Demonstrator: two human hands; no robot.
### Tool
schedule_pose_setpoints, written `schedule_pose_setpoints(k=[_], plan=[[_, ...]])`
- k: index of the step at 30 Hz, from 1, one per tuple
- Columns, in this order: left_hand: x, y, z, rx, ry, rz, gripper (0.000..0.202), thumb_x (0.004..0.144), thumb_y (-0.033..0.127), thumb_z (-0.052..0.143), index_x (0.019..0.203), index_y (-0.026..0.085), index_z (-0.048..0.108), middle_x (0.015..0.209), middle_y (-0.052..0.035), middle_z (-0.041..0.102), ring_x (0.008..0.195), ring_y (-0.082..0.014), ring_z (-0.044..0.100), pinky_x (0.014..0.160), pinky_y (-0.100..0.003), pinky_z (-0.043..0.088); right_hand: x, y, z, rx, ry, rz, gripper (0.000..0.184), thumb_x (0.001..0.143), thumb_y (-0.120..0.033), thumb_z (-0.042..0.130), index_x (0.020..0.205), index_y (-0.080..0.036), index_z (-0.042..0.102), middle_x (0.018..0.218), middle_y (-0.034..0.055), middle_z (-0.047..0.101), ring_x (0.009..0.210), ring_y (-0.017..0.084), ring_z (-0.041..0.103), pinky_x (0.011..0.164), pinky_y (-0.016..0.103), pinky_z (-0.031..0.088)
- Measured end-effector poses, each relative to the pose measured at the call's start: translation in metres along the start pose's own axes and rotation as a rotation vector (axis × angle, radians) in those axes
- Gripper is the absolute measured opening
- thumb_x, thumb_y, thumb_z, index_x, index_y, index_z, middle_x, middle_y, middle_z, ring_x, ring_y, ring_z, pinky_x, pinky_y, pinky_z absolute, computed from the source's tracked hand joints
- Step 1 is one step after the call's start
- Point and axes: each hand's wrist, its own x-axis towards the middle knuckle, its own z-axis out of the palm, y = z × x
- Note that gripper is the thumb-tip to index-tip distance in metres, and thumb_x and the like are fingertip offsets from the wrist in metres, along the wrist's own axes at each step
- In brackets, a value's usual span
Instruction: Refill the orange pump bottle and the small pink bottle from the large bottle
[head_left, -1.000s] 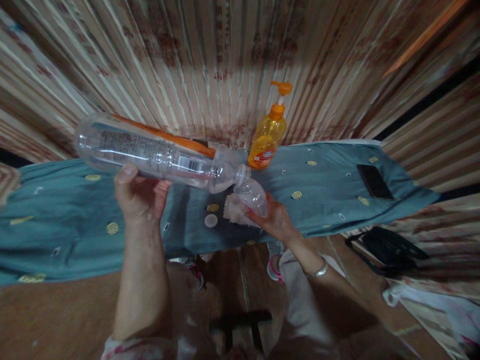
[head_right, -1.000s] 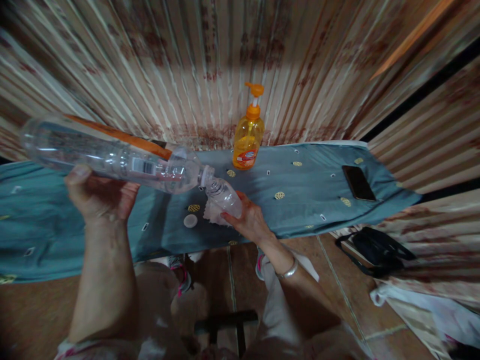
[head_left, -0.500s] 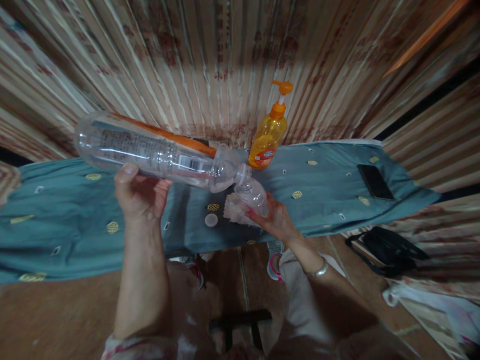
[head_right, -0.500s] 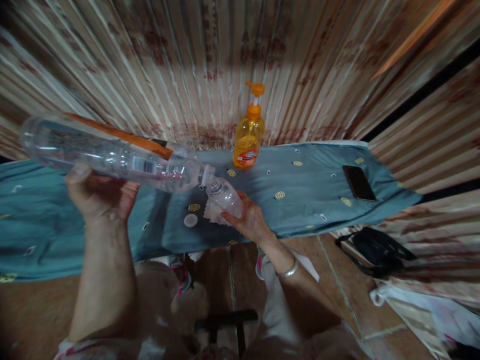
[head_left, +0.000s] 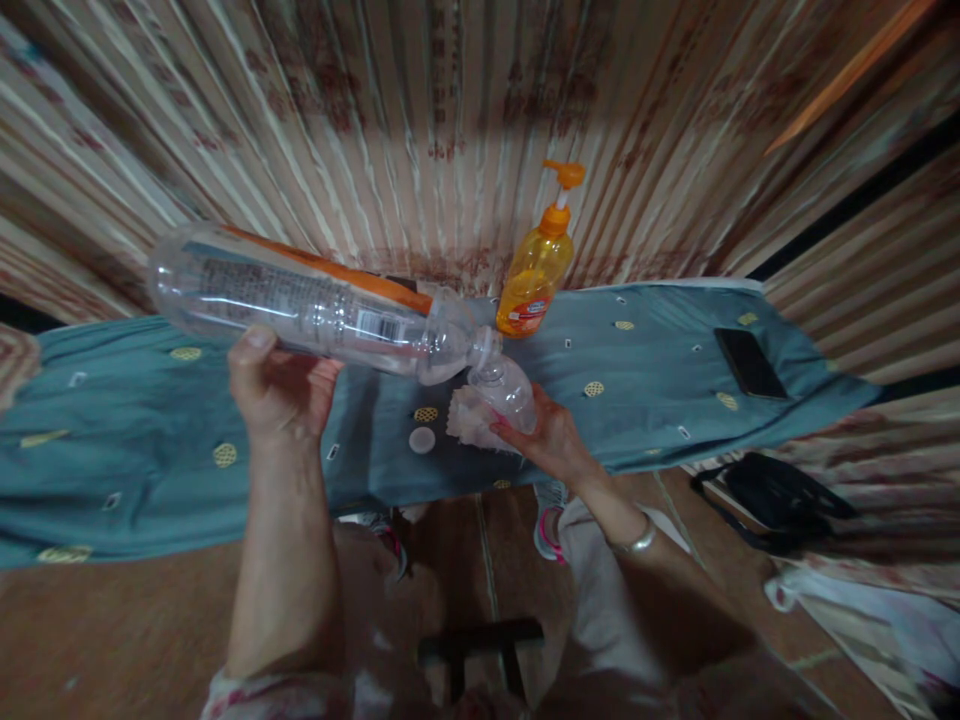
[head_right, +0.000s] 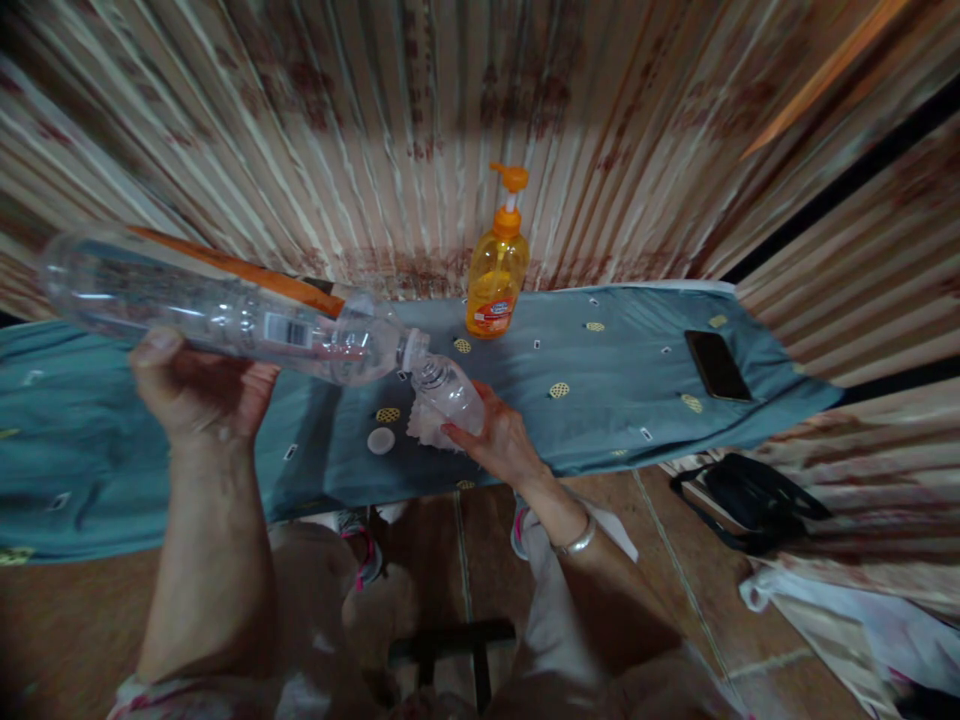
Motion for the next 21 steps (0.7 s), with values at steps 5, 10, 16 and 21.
schedule_pose_setpoints(k=[5, 10, 16, 21], plan=[[0.0009, -0.0007, -0.0013, -0.003, -0.009, 0.007, 0.06, 0.059, 0.039, 0.082, 0.116, 0.026, 0.069, 0.108, -0.0054, 0.076, 0.117, -0.0333, 0.071, 0.101, -0.05, 0.061, 0.0001, -0.0004, -0.0006, 0.019, 0.001, 0.001, 0.059, 0.081, -0.041, 0.084, 0.134, -0.024, 0.065, 0.12, 0.0134, 0.081, 0.11, 0.037, 0.079, 0.096, 0.052, 0.064], [0.0005, -0.0006, -0.0016, -0.003, -0.009, 0.0, 0.061, 0.06, 0.039, 0.082, 0.117, 0.025, 0.069, 0.108, -0.0058, 0.076, 0.119, -0.0338, 0.07, 0.101, -0.051, 0.062, 0.0002, -0.0013, -0.0017, 0.027, -0.014, -0.001, 0.057, 0.083, -0.042, 0.082, 0.134, -0.024, 0.064, 0.118, 0.0131, 0.081, 0.11, 0.038, 0.079, 0.096, 0.052, 0.064], [0.0002, 0.001, 0.0, 0.007, -0.006, -0.001, 0.06, 0.059, 0.039, 0.082, 0.116, 0.026, 0.07, 0.109, -0.0045, 0.076, 0.115, -0.0331, 0.072, 0.096, -0.05, 0.064, 0.0001, -0.0012, -0.0015, 0.015, -0.004, 0.0, 0.061, 0.082, -0.041, 0.083, 0.136, -0.022, 0.063, 0.118, 0.0138, 0.081, 0.11, 0.038, 0.079, 0.095, 0.05, 0.064], [-0.0007, 0.0024, 0.0026, 0.025, 0.001, -0.006, 0.058, 0.058, 0.04, 0.081, 0.113, 0.027, 0.071, 0.11, -0.0046, 0.077, 0.115, -0.0345, 0.072, 0.094, -0.052, 0.065, -0.0002, -0.0016, -0.0022, 0.013, -0.009, -0.006, 0.058, 0.082, -0.04, 0.083, 0.135, -0.024, 0.064, 0.119, 0.0131, 0.081, 0.109, 0.038, 0.08, 0.094, 0.051, 0.065]])
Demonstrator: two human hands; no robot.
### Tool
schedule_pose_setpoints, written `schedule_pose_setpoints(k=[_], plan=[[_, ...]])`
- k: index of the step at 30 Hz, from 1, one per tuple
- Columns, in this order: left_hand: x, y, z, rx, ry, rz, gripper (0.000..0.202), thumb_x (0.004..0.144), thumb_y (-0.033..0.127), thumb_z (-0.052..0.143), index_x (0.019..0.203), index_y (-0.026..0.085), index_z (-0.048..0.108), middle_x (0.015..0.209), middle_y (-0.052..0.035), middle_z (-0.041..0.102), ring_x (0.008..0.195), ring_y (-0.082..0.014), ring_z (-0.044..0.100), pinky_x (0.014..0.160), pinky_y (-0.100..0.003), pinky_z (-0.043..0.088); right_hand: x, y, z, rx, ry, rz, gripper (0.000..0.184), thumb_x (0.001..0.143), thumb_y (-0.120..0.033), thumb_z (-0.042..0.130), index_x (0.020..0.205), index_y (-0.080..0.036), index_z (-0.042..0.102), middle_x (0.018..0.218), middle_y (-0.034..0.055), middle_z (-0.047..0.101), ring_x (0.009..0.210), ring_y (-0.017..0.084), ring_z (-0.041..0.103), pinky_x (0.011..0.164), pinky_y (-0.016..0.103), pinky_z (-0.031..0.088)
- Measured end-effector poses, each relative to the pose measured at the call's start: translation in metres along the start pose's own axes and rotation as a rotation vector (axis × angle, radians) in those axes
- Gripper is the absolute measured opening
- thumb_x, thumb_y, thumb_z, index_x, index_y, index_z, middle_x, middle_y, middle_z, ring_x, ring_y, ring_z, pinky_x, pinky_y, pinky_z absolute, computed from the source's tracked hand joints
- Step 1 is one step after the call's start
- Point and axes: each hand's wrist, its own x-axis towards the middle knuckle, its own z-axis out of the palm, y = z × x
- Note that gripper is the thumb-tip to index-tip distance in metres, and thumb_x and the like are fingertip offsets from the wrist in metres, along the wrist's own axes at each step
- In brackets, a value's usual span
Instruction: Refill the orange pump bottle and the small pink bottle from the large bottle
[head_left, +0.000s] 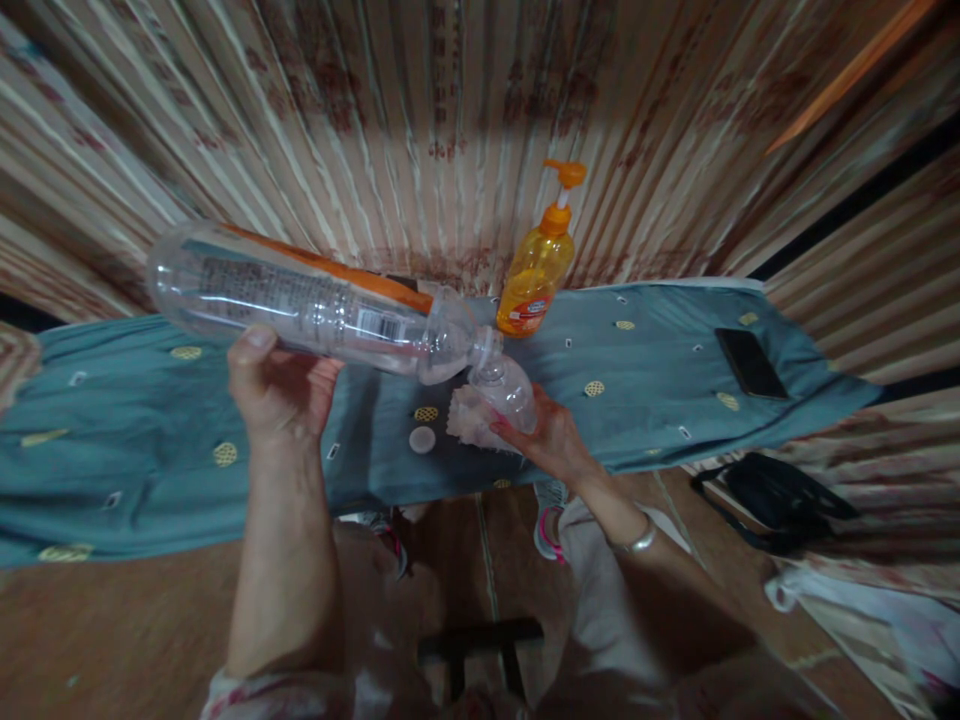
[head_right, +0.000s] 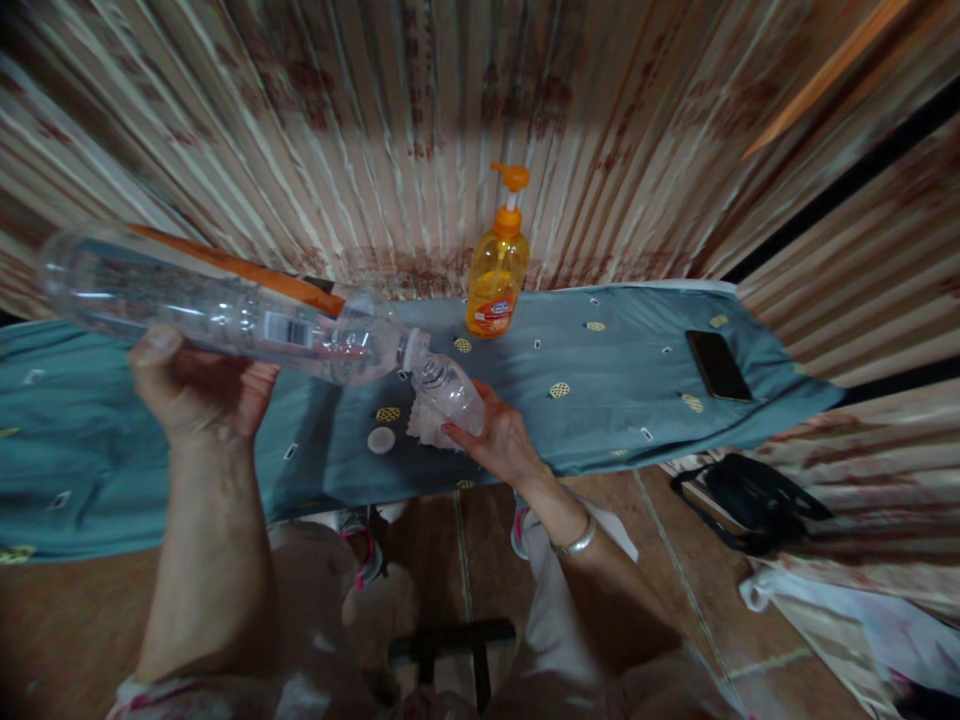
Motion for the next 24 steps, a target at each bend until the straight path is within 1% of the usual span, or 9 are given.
schedule_pose_setpoints(k=[6, 9, 12, 13, 16, 20, 24], plan=[[0.0009, -0.0004, -0.0029, 0.002, -0.023, 0.001, 0.054, 0.06, 0.04, 0.08, 0.111, 0.027, 0.069, 0.106, -0.0037, 0.077, 0.119, -0.034, 0.071, 0.094, -0.049, 0.064, -0.0001, -0.0002, 0.0006, -0.014, 0.012, 0.006, 0.058, 0.082, -0.04, 0.082, 0.135, -0.022, 0.064, 0.119, 0.0142, 0.081, 0.111, 0.038, 0.079, 0.096, 0.052, 0.064], [0.0029, -0.0002, -0.0056, 0.036, -0.035, 0.0, 0.054, 0.06, 0.043, 0.08, 0.109, 0.024, 0.067, 0.104, -0.0063, 0.077, 0.123, -0.0374, 0.07, 0.091, -0.05, 0.062, -0.0001, -0.0007, 0.0011, -0.012, 0.011, 0.005, 0.059, 0.083, -0.041, 0.081, 0.135, -0.02, 0.064, 0.119, 0.0149, 0.081, 0.111, 0.038, 0.079, 0.096, 0.052, 0.064], [0.0033, 0.0002, -0.0053, 0.072, -0.072, -0.019, 0.056, 0.057, 0.043, 0.082, 0.107, 0.024, 0.067, 0.103, -0.0081, 0.076, 0.125, -0.04, 0.068, 0.089, -0.052, 0.061, 0.0, -0.0012, 0.0011, -0.011, 0.015, 0.001, 0.058, 0.082, -0.04, 0.082, 0.134, -0.021, 0.064, 0.12, 0.014, 0.081, 0.112, 0.037, 0.079, 0.097, 0.051, 0.064], [0.0029, 0.0003, -0.0044, 0.055, -0.036, -0.006, 0.054, 0.06, 0.044, 0.08, 0.108, 0.024, 0.067, 0.104, -0.0073, 0.076, 0.125, -0.039, 0.069, 0.09, -0.053, 0.062, 0.0001, -0.0014, 0.0009, -0.01, 0.014, 0.0, 0.057, 0.082, -0.04, 0.082, 0.134, -0.022, 0.064, 0.12, 0.0135, 0.081, 0.112, 0.037, 0.079, 0.097, 0.051, 0.064], [0.001, 0.0002, -0.0012, 0.022, -0.017, 0.001, 0.057, 0.059, 0.042, 0.081, 0.112, 0.026, 0.067, 0.107, -0.0052, 0.076, 0.122, -0.0362, 0.07, 0.094, -0.052, 0.063, 0.0004, -0.0024, 0.0001, 0.0, -0.002, 0.011, 0.057, 0.083, -0.04, 0.081, 0.134, -0.023, 0.064, 0.12, 0.0134, 0.081, 0.111, 0.037, 0.079, 0.097, 0.05, 0.064], [0.0, 0.0005, -0.0001, -0.002, -0.021, 0.002, 0.062, 0.059, 0.04, 0.082, 0.118, 0.026, 0.068, 0.113, -0.0047, 0.075, 0.123, -0.0351, 0.069, 0.1, -0.052, 0.063, 0.0004, -0.0042, -0.0014, 0.006, -0.013, 0.025, 0.059, 0.082, -0.041, 0.082, 0.134, -0.02, 0.064, 0.12, 0.0148, 0.081, 0.113, 0.037, 0.079, 0.097, 0.049, 0.064], [-0.0003, 0.0015, -0.0002, -0.001, -0.019, -0.002, 0.062, 0.059, 0.04, 0.082, 0.117, 0.025, 0.068, 0.112, -0.0056, 0.076, 0.124, -0.0353, 0.069, 0.101, -0.052, 0.063, 0.0, -0.0047, -0.002, 0.006, -0.016, 0.028, 0.059, 0.083, -0.043, 0.081, 0.135, -0.022, 0.063, 0.12, 0.0136, 0.081, 0.112, 0.037, 0.079, 0.097, 0.05, 0.064]])
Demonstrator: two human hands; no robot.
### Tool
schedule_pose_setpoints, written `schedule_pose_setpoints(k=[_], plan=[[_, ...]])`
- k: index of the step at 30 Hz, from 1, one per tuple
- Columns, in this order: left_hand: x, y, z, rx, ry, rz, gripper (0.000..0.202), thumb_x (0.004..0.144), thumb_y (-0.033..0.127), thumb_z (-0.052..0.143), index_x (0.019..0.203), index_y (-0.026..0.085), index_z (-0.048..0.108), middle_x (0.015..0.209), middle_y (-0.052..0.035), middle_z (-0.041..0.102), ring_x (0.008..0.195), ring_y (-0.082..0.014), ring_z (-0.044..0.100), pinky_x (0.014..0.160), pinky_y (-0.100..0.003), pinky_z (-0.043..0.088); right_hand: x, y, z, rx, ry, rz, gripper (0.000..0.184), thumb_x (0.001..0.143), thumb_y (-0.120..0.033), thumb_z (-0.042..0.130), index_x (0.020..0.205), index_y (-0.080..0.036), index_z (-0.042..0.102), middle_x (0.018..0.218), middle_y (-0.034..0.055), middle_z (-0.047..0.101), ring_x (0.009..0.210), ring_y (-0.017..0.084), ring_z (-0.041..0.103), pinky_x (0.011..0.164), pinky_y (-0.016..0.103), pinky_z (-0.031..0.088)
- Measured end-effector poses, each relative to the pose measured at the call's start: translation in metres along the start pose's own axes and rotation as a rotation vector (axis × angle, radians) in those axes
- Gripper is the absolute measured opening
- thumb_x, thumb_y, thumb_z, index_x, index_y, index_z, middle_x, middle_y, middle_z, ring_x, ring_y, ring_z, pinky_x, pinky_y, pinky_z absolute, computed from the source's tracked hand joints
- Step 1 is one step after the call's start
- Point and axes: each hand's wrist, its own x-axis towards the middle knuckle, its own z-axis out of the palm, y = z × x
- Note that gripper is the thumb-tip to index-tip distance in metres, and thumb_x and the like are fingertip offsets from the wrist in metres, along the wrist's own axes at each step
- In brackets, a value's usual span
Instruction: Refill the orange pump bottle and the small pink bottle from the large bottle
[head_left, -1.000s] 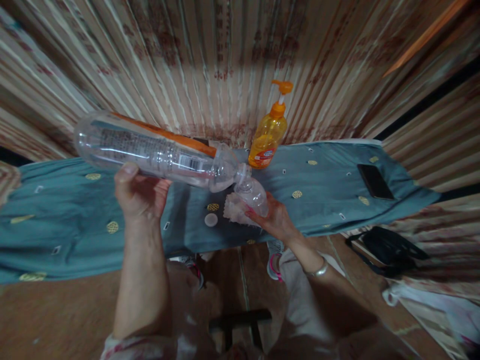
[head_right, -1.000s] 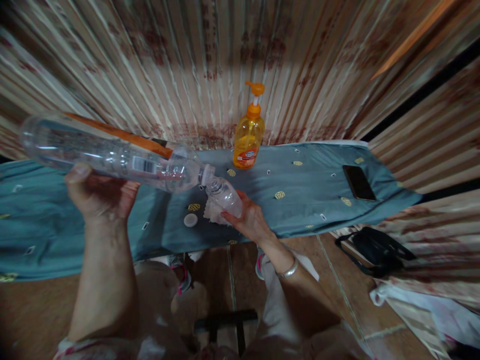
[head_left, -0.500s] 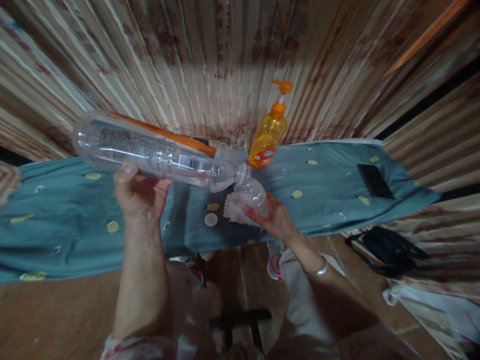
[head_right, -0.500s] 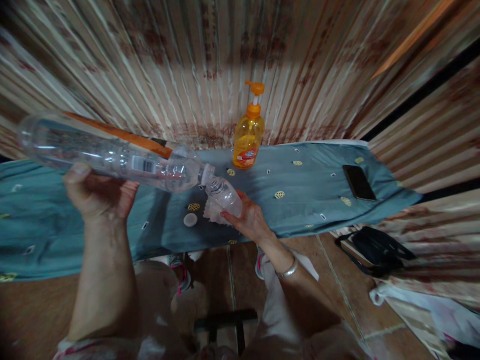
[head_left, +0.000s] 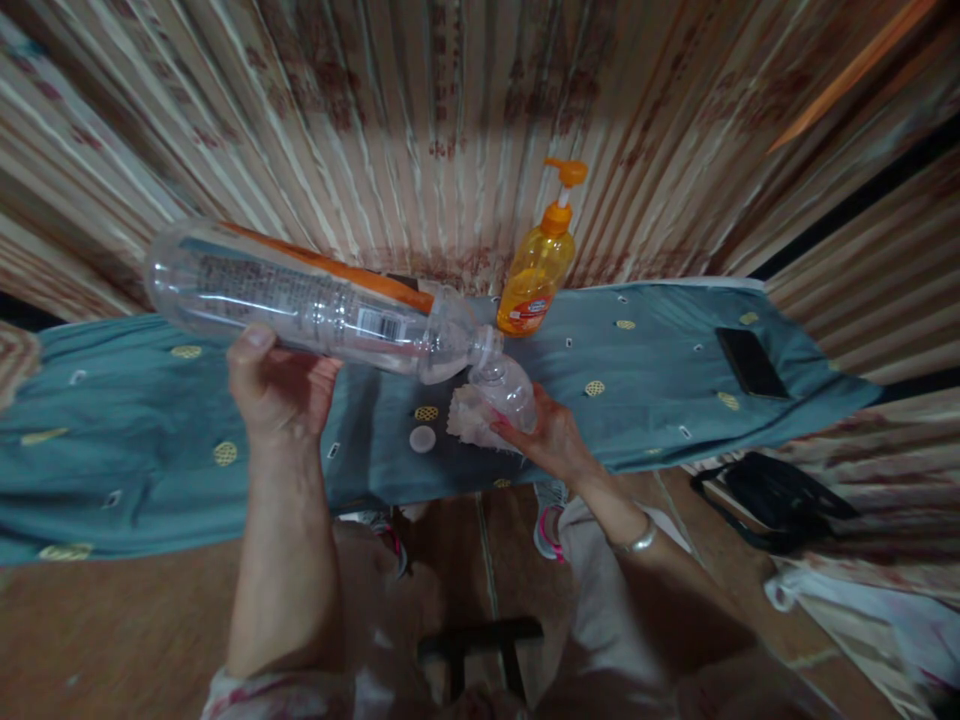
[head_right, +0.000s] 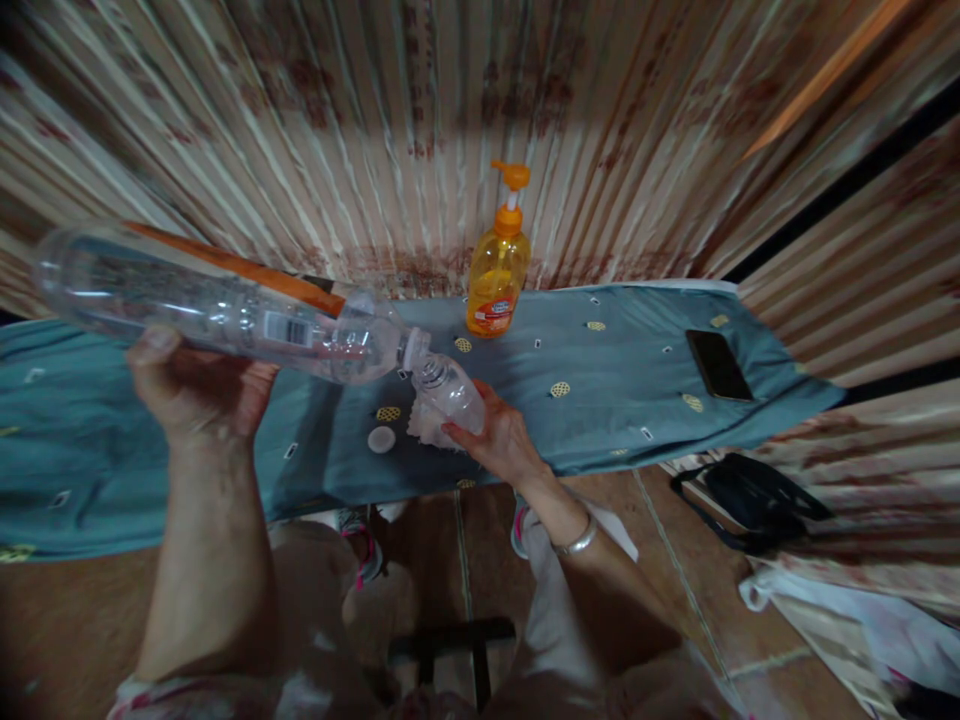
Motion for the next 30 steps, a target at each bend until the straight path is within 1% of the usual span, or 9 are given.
schedule_pose_setpoints(k=[4, 7, 10, 15, 20, 25, 30], plan=[[-0.0012, -0.0002, 0.0016, -0.021, 0.031, 0.0, 0.056, 0.059, 0.038, 0.08, 0.112, 0.027, 0.069, 0.108, -0.005, 0.077, 0.123, -0.0355, 0.069, 0.098, -0.05, 0.064, -0.0003, 0.0016, 0.0008, -0.006, 0.005, -0.011, 0.059, 0.083, -0.042, 0.082, 0.136, -0.022, 0.063, 0.121, 0.0143, 0.081, 0.112, 0.038, 0.079, 0.097, 0.051, 0.064], [-0.0016, -0.001, 0.002, -0.011, 0.022, -0.001, 0.054, 0.059, 0.039, 0.079, 0.112, 0.029, 0.07, 0.107, -0.0052, 0.078, 0.123, -0.0361, 0.069, 0.097, -0.051, 0.064, -0.0003, 0.003, 0.0017, -0.019, 0.019, -0.015, 0.059, 0.083, -0.041, 0.082, 0.136, -0.022, 0.063, 0.121, 0.0139, 0.081, 0.113, 0.037, 0.079, 0.097, 0.05, 0.064], [-0.0014, -0.0015, 0.0015, 0.001, 0.018, -0.004, 0.057, 0.06, 0.039, 0.078, 0.115, 0.029, 0.071, 0.107, -0.0055, 0.077, 0.121, -0.0363, 0.07, 0.096, -0.052, 0.064, -0.0002, 0.0034, 0.0017, -0.028, 0.018, -0.014, 0.059, 0.083, -0.041, 0.082, 0.136, -0.021, 0.063, 0.123, 0.0143, 0.081, 0.114, 0.036, 0.078, 0.098, 0.051, 0.063], [-0.0014, -0.0011, 0.0015, 0.003, 0.034, -0.008, 0.059, 0.058, 0.041, 0.079, 0.115, 0.028, 0.071, 0.108, -0.006, 0.078, 0.116, -0.0357, 0.072, 0.093, -0.051, 0.065, -0.0001, 0.0012, -0.0002, -0.02, -0.004, -0.009, 0.06, 0.084, -0.041, 0.082, 0.137, -0.023, 0.063, 0.121, 0.0137, 0.081, 0.112, 0.037, 0.079, 0.096, 0.051, 0.064], [-0.0011, -0.0004, 0.0022, 0.0, 0.039, -0.009, 0.062, 0.057, 0.041, 0.08, 0.117, 0.027, 0.07, 0.108, -0.0061, 0.077, 0.114, -0.0349, 0.072, 0.093, -0.05, 0.065, -0.0003, 0.0, -0.0001, -0.016, 0.007, -0.005, 0.061, 0.083, -0.04, 0.083, 0.137, -0.02, 0.063, 0.12, 0.0147, 0.081, 0.112, 0.037, 0.079, 0.096, 0.05, 0.064], [-0.0011, -0.0008, 0.0025, 0.012, 0.031, -0.015, 0.063, 0.058, 0.041, 0.077, 0.119, 0.03, 0.071, 0.106, -0.0052, 0.077, 0.117, -0.0362, 0.071, 0.094, -0.052, 0.065, -0.0002, 0.0015, 0.0013, -0.005, 0.018, -0.013, 0.058, 0.083, -0.04, 0.083, 0.135, -0.024, 0.063, 0.116, 0.0105, 0.082, 0.109, 0.037, 0.08, 0.094, 0.05, 0.065], [-0.0012, -0.0009, 0.0028, 0.008, 0.035, -0.007, 0.064, 0.058, 0.04, 0.077, 0.121, 0.031, 0.071, 0.105, -0.0064, 0.076, 0.117, -0.0367, 0.071, 0.093, -0.053, 0.065, 0.0, 0.0018, 0.0014, -0.008, 0.014, -0.012, 0.058, 0.083, -0.043, 0.082, 0.134, -0.024, 0.064, 0.117, 0.0138, 0.081, 0.11, 0.04, 0.079, 0.095, 0.055, 0.065]])
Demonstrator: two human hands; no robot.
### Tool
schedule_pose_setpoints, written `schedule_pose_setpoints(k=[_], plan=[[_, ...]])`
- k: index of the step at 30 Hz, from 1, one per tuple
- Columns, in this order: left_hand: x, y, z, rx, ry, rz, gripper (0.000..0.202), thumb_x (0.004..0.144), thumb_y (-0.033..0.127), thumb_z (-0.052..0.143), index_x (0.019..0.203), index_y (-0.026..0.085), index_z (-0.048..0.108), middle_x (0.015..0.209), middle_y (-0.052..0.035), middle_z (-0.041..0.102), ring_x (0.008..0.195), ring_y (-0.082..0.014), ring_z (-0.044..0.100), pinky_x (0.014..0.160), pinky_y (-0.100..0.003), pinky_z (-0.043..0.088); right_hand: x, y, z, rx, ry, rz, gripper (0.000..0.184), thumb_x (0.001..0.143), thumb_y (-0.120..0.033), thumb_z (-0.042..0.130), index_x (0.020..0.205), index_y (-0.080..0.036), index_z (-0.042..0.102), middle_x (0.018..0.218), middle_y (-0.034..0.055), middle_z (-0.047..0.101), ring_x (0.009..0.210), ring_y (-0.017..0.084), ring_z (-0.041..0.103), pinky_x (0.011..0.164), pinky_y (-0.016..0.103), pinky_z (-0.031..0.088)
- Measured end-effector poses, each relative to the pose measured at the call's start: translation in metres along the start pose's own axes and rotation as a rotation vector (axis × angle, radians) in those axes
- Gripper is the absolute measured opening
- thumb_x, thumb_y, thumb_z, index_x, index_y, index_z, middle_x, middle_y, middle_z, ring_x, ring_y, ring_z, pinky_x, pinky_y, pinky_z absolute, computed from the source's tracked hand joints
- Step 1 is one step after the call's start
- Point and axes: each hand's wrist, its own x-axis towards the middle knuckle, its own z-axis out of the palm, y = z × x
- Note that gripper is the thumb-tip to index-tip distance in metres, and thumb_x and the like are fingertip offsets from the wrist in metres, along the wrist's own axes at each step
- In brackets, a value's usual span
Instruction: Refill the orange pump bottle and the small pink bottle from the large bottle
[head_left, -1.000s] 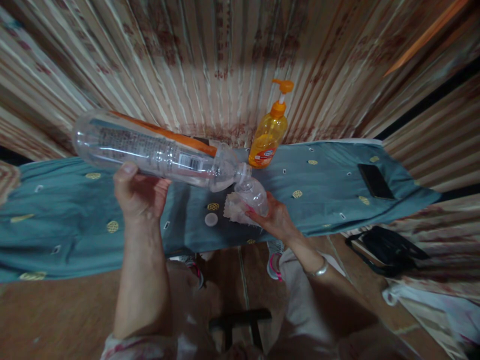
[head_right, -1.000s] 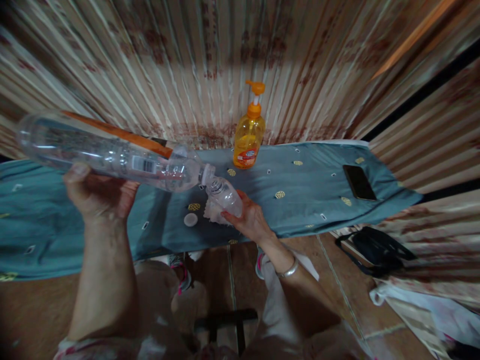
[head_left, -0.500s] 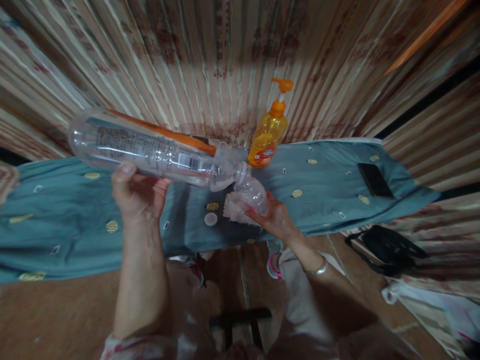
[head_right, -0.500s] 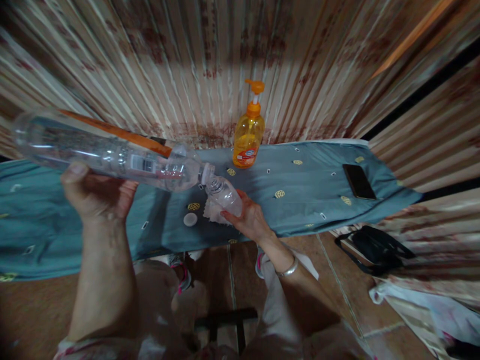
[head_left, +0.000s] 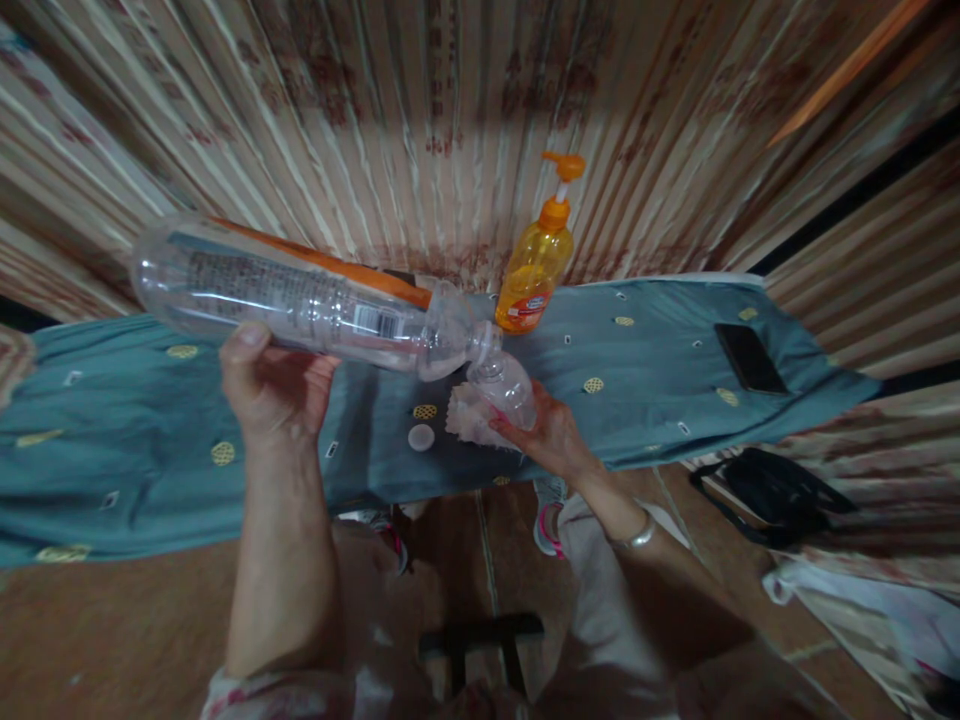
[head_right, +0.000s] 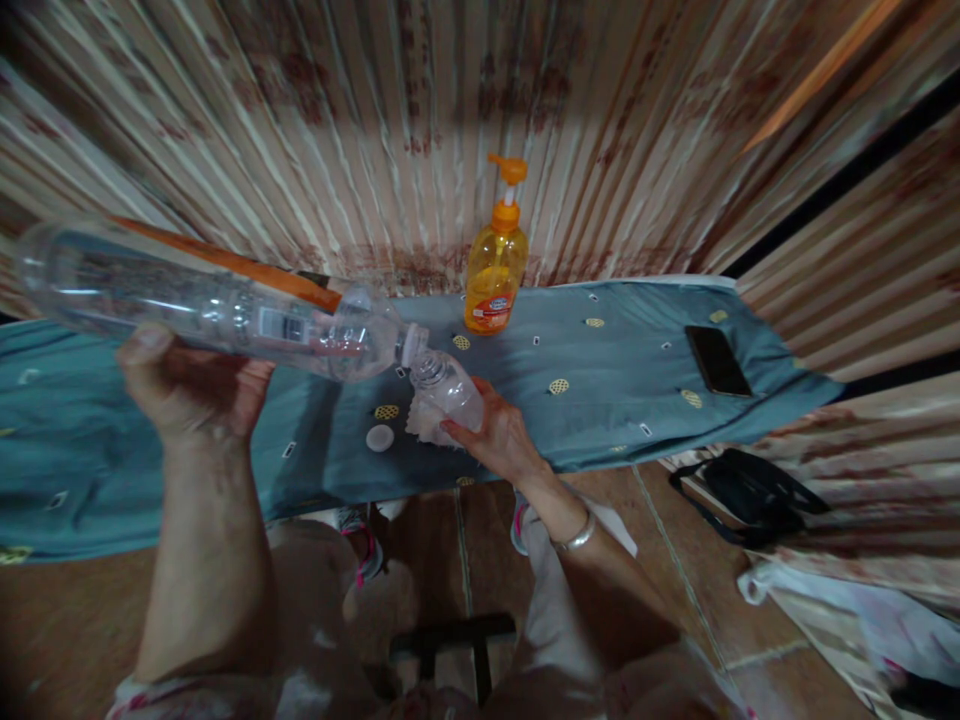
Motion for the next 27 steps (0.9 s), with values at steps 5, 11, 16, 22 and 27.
schedule_pose_setpoints(k=[5, 11, 16, 22, 27], plan=[[0.0003, -0.0001, -0.0004, -0.015, -0.008, 0.001, 0.063, 0.058, 0.039, 0.077, 0.12, 0.031, 0.07, 0.107, -0.0068, 0.076, 0.114, -0.0362, 0.071, 0.09, -0.051, 0.066, 0.0001, -0.0014, -0.0012, 0.003, -0.013, 0.006, 0.058, 0.083, -0.045, 0.081, 0.135, -0.027, 0.063, 0.12, 0.0125, 0.081, 0.111, 0.04, 0.079, 0.096, 0.055, 0.065], [0.0014, 0.0003, -0.0012, -0.014, -0.016, 0.008, 0.058, 0.058, 0.038, 0.078, 0.115, 0.03, 0.068, 0.1, -0.0061, 0.075, 0.116, -0.0356, 0.071, 0.091, -0.049, 0.066, 0.0001, -0.0015, -0.0013, -0.011, -0.007, 0.0, 0.056, 0.083, -0.043, 0.081, 0.134, -0.026, 0.064, 0.118, 0.0128, 0.081, 0.11, 0.04, 0.079, 0.095, 0.056, 0.065], [0.0014, 0.0012, -0.0009, 0.009, -0.003, 0.005, 0.06, 0.057, 0.04, 0.077, 0.115, 0.03, 0.068, 0.101, -0.006, 0.075, 0.114, -0.0348, 0.071, 0.092, -0.05, 0.066, 0.0, 0.0004, -0.0008, -0.017, -0.01, -0.011, 0.058, 0.083, -0.043, 0.081, 0.135, -0.028, 0.063, 0.118, 0.0113, 0.081, 0.109, 0.039, 0.079, 0.094, 0.055, 0.065], [0.0005, 0.0009, -0.0002, 0.026, -0.017, 0.02, 0.063, 0.058, 0.043, 0.078, 0.119, 0.029, 0.067, 0.107, -0.0071, 0.074, 0.117, -0.0367, 0.07, 0.093, -0.051, 0.065, 0.0, 0.0028, 0.0011, -0.031, 0.007, -0.025, 0.058, 0.083, -0.042, 0.082, 0.136, -0.027, 0.063, 0.116, 0.0115, 0.081, 0.108, 0.039, 0.079, 0.093, 0.054, 0.065], [-0.0002, 0.0019, 0.0004, 0.015, -0.015, 0.018, 0.067, 0.058, 0.042, 0.079, 0.122, 0.028, 0.066, 0.107, -0.0071, 0.075, 0.111, -0.0353, 0.072, 0.092, -0.052, 0.065, -0.0004, 0.0031, 0.0002, -0.022, -0.001, -0.015, 0.059, 0.084, -0.045, 0.081, 0.136, -0.026, 0.062, 0.119, 0.0125, 0.08, 0.111, 0.039, 0.079, 0.096, 0.053, 0.064]])
